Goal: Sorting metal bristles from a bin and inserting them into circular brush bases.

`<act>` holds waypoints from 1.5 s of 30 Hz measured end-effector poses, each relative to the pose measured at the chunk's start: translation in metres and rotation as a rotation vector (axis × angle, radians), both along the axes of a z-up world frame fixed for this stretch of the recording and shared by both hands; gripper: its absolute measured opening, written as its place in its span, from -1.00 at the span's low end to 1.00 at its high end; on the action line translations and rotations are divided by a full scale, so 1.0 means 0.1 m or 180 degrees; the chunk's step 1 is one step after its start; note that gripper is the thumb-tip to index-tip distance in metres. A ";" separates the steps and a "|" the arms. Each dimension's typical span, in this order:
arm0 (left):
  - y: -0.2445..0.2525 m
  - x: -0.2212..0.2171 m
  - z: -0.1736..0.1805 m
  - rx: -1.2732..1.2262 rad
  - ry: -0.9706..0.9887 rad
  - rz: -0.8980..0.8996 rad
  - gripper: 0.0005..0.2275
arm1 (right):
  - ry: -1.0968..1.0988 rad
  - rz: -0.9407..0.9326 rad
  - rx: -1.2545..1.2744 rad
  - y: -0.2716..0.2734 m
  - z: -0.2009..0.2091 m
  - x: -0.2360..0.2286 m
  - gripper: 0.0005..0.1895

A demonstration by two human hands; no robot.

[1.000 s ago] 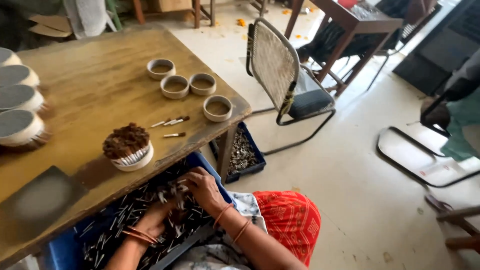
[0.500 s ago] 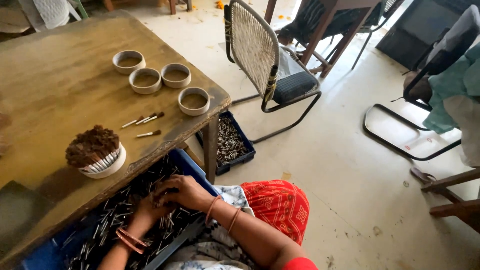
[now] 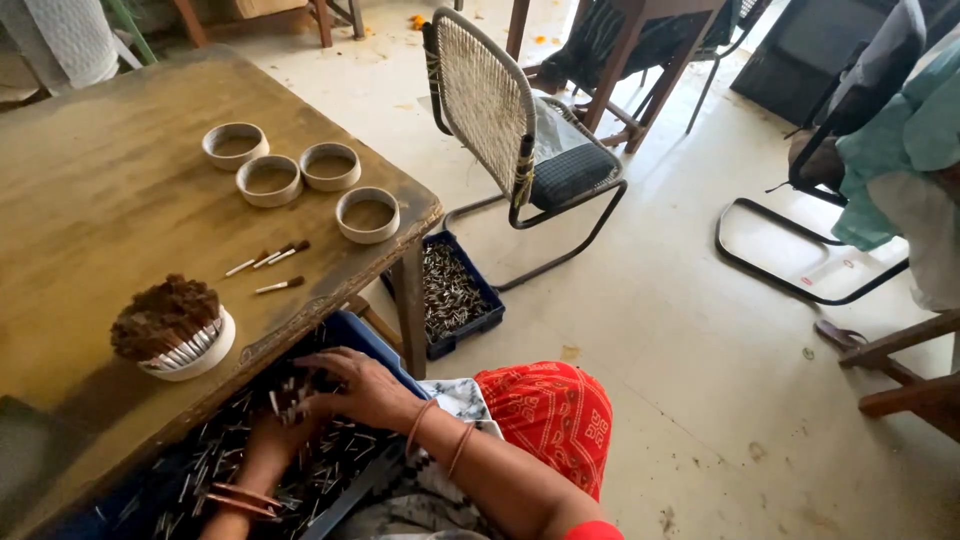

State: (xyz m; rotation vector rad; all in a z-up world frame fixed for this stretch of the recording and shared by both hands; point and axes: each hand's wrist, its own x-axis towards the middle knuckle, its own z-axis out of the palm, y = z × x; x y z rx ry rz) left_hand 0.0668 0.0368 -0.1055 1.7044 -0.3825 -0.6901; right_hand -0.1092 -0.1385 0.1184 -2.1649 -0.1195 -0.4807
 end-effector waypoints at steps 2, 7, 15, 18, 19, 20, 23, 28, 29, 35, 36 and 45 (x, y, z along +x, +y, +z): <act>-0.03 0.01 -0.28 0.0708 -0.1862 -0.0343 -0.53 | -0.0416 0.0037 0.0206 -0.03 -0.06 0.01 -0.50; -0.05 -0.18 -0.29 0.0016 0.0106 -0.0426 -0.58 | -0.0210 0.0279 -0.0169 -0.06 -0.46 0.14 -0.80; -0.06 -0.44 1.02 -0.1151 0.2325 0.0279 -0.62 | -0.0440 0.0253 -0.0323 0.05 -0.20 0.03 -0.79; 0.00 -0.25 0.45 -0.0868 0.1369 0.0358 -0.66 | -0.0284 0.0484 -0.0203 0.05 0.02 -0.01 -0.77; 0.01 -0.15 0.15 -0.0567 0.0540 0.0342 -0.68 | -0.0401 0.0310 0.0003 0.04 0.09 -0.02 -0.77; -0.03 -0.16 0.19 -0.0573 0.0548 0.0342 -0.68 | -0.0393 0.0310 -0.0002 0.04 0.15 -0.02 -0.77; -0.10 -0.19 0.18 0.1113 -0.1322 -0.0409 -0.63 | -0.0791 0.0036 0.0044 0.03 0.09 0.00 -0.41; -0.17 -0.36 0.06 -0.0943 0.0201 -0.0705 -0.48 | -0.0370 0.0430 -0.0216 -0.04 -0.48 0.14 -0.81; -0.18 -0.40 0.22 -0.0949 0.0170 -0.0636 -0.48 | -0.0392 0.0503 -0.0220 -0.10 -0.45 0.13 -0.81; -0.14 -0.61 1.41 -0.1740 0.2724 0.0292 -0.67 | -0.0720 -0.0019 -0.0301 0.03 -0.22 0.07 -0.83; -0.15 -0.54 1.22 -0.1912 0.2366 0.0139 -0.74 | -0.0630 0.0186 -0.0347 0.07 -0.13 0.05 -0.84; -0.31 -0.56 0.95 0.0174 -0.1626 -0.0024 -0.57 | -0.0267 -0.0034 -0.0103 0.09 0.08 0.03 -0.57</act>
